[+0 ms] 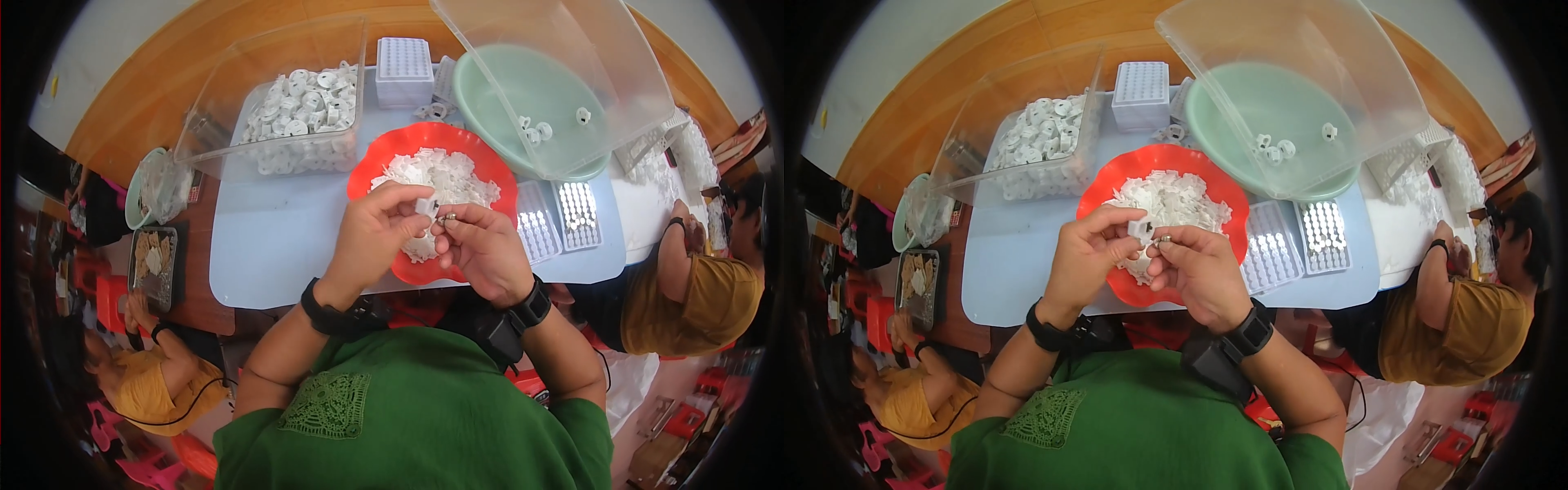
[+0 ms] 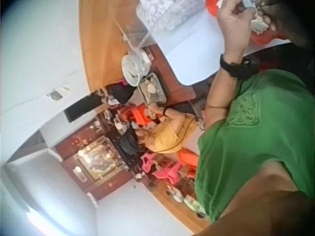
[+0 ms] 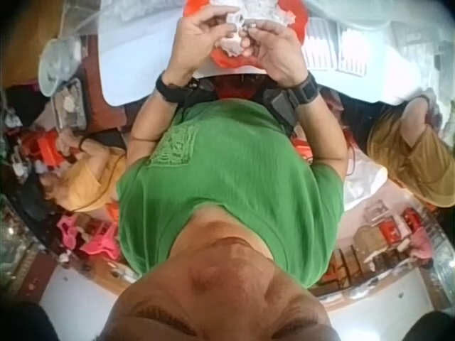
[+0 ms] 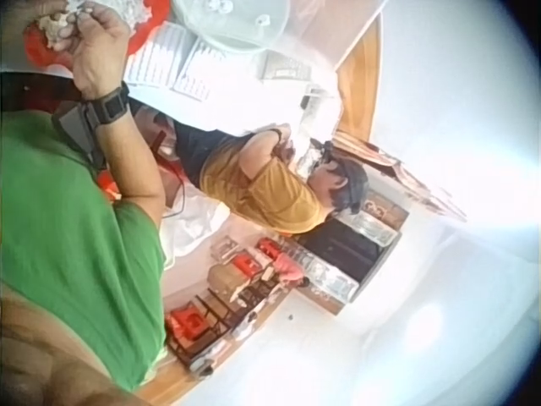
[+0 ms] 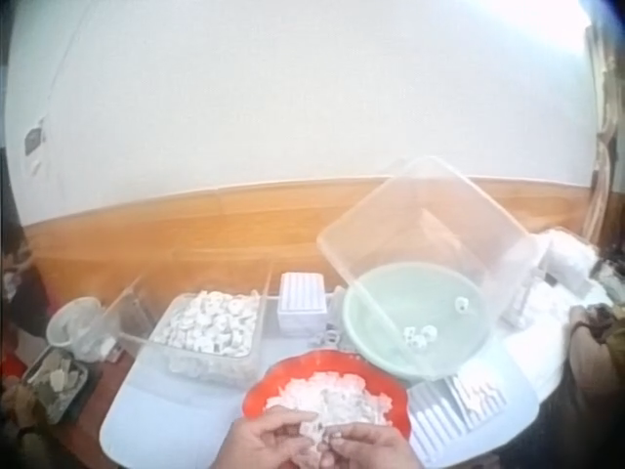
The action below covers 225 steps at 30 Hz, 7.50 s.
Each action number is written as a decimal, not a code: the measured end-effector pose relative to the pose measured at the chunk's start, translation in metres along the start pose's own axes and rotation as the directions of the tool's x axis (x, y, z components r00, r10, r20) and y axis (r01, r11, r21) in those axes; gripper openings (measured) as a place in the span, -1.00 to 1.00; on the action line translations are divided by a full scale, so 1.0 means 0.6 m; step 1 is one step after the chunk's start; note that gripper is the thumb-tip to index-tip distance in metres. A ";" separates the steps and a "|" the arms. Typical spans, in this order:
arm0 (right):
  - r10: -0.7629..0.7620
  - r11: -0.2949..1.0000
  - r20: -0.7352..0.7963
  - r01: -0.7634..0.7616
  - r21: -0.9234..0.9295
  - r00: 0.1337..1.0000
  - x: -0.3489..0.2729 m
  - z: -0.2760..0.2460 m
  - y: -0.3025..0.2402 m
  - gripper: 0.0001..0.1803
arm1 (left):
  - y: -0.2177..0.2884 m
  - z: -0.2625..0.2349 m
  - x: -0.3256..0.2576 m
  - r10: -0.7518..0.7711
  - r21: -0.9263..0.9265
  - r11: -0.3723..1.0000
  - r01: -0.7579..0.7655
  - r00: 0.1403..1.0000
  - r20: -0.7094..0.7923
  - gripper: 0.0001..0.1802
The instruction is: Assembling small electronic modules into plastic housings and testing them with a UV/LED device.
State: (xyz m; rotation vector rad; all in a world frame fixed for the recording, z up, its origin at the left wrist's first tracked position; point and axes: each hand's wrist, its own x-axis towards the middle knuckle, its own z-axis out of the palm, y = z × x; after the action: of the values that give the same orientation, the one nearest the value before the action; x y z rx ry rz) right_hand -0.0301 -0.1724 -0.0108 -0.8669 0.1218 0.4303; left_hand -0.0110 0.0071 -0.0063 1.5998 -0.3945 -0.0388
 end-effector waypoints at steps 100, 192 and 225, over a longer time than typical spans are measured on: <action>-0.376 0.505 0.188 0.371 -0.780 0.907 -0.051 -0.006 -0.083 -0.91 | 0.004 0.029 -0.033 -0.182 -0.638 0.708 0.304 0.951 0.251 -0.63; -0.629 0.757 -0.420 0.391 -0.524 0.654 -0.397 -0.216 0.036 -0.92 | 0.038 -0.053 -0.189 -0.280 -0.579 0.768 0.272 0.957 0.078 -0.57; -0.491 0.683 -0.432 0.027 -0.730 0.756 -0.295 -0.152 0.054 -0.94 | -0.007 -0.102 -0.164 -0.297 -0.675 0.684 0.275 0.951 0.087 -0.65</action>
State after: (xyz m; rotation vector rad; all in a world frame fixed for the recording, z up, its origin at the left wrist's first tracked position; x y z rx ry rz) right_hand -0.1979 -0.2792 -0.0440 -1.7437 0.4370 -0.1481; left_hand -0.0864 0.0929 -0.0270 0.9013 -0.0700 -0.3653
